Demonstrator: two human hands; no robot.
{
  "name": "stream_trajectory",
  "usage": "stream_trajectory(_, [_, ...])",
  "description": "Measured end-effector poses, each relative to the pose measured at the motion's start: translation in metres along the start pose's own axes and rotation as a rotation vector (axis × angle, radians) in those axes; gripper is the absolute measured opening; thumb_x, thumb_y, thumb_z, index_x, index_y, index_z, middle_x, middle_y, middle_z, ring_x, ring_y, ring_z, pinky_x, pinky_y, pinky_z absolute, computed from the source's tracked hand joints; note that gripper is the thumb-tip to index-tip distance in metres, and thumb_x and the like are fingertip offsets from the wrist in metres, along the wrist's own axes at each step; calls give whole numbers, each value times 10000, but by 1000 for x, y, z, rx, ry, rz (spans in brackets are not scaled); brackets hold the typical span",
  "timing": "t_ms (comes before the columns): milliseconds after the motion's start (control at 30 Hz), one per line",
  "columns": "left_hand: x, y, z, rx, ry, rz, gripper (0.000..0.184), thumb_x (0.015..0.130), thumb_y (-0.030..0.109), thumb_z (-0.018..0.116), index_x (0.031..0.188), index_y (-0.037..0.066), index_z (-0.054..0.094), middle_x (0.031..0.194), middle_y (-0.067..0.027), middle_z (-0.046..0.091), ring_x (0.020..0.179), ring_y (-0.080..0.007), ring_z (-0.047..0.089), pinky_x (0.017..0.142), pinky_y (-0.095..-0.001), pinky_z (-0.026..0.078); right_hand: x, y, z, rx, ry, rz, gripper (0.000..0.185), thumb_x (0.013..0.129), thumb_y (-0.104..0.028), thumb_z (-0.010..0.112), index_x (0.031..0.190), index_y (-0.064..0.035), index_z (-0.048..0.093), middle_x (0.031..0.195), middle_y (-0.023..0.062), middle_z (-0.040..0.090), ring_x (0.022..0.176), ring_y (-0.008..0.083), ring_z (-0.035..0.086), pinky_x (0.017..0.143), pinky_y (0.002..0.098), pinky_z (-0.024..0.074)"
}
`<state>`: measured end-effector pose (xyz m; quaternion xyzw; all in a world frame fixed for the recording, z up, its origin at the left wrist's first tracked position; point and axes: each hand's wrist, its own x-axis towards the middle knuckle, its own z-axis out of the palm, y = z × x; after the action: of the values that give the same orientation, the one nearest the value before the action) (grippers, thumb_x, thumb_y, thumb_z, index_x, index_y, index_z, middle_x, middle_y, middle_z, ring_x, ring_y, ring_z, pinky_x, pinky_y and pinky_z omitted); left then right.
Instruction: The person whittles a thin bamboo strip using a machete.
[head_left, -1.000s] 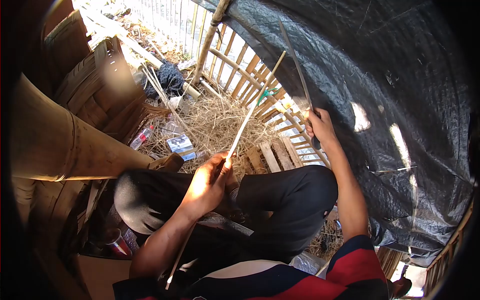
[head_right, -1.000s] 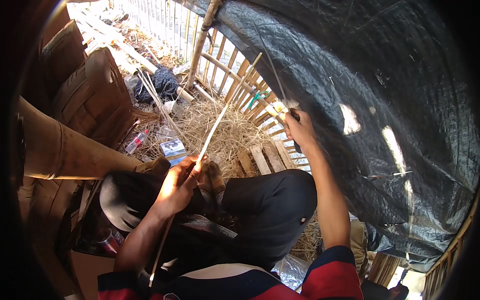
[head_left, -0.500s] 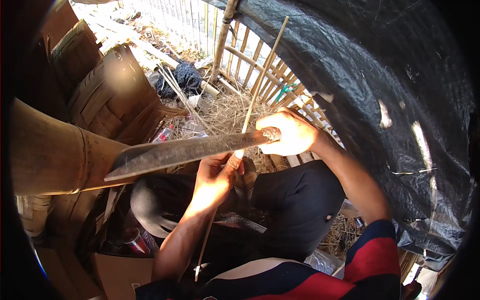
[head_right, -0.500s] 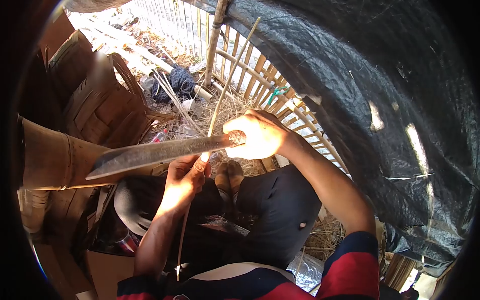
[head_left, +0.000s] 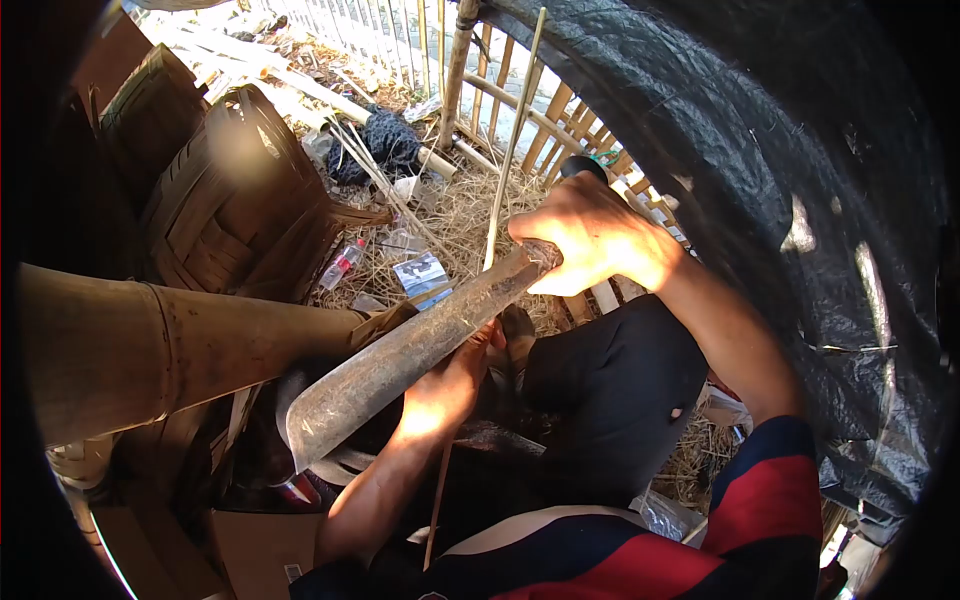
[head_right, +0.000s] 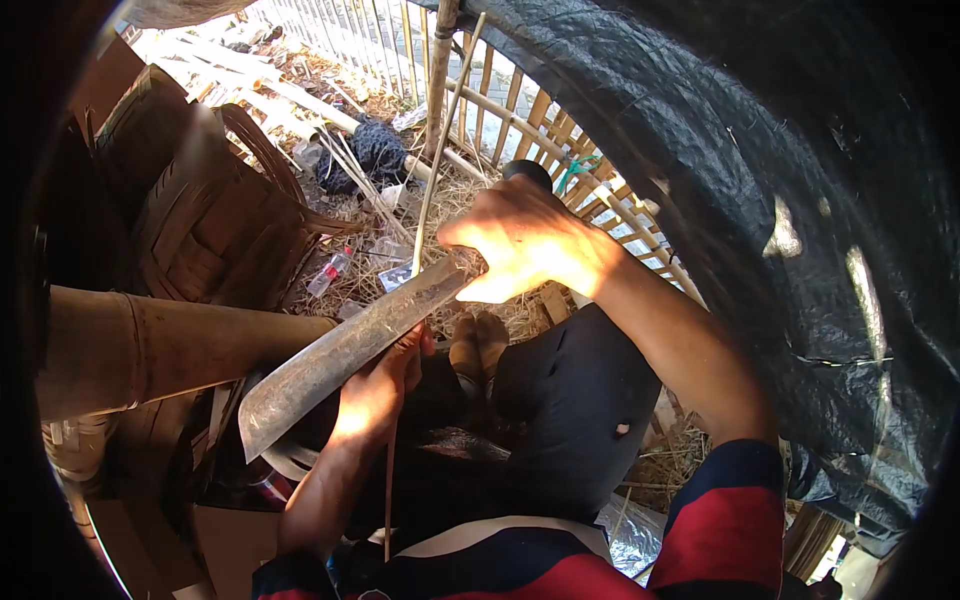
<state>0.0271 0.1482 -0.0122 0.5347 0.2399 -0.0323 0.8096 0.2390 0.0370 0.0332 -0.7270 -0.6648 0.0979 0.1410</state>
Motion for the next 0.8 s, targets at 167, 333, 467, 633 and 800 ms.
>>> stream_trajectory(167, [2,4,6,-93,159,75,208,970,222,575,827,81,625,659,53,500,512,-14,365,457,-194,254,-6,17,1,-99,31,70,340,582,-327,802,706,-111,570,534,91,520,522,310,571,491,419,404])
stream_trajectory(333, [4,2,5,-44,47,85,203,972,228,562,963,46,651,674,36,508,487,0,315,438,-181,221,-24,31,-5,-126,8,234,291,628,-314,780,730,-102,609,573,99,576,578,298,622,545,415,462])
stream_trajectory(467, [0,2,9,-63,60,77,351,965,216,573,1290,87,556,738,33,540,500,9,324,448,-160,237,-40,43,-6,-58,87,487,241,703,-314,730,814,-116,651,685,94,644,668,291,657,620,416,503])
stream_trajectory(633, [3,2,14,-97,38,46,420,960,179,591,1353,60,506,765,45,577,566,18,383,489,-153,265,-41,28,6,-142,259,107,298,719,-345,743,823,-85,642,670,118,619,649,290,639,599,412,495])
stream_trajectory(800, [8,-7,14,-120,92,17,172,950,195,610,993,42,674,702,50,564,540,-1,380,477,-177,264,-16,11,2,53,-65,103,330,643,-323,778,800,-77,623,598,133,573,583,342,599,547,416,458])
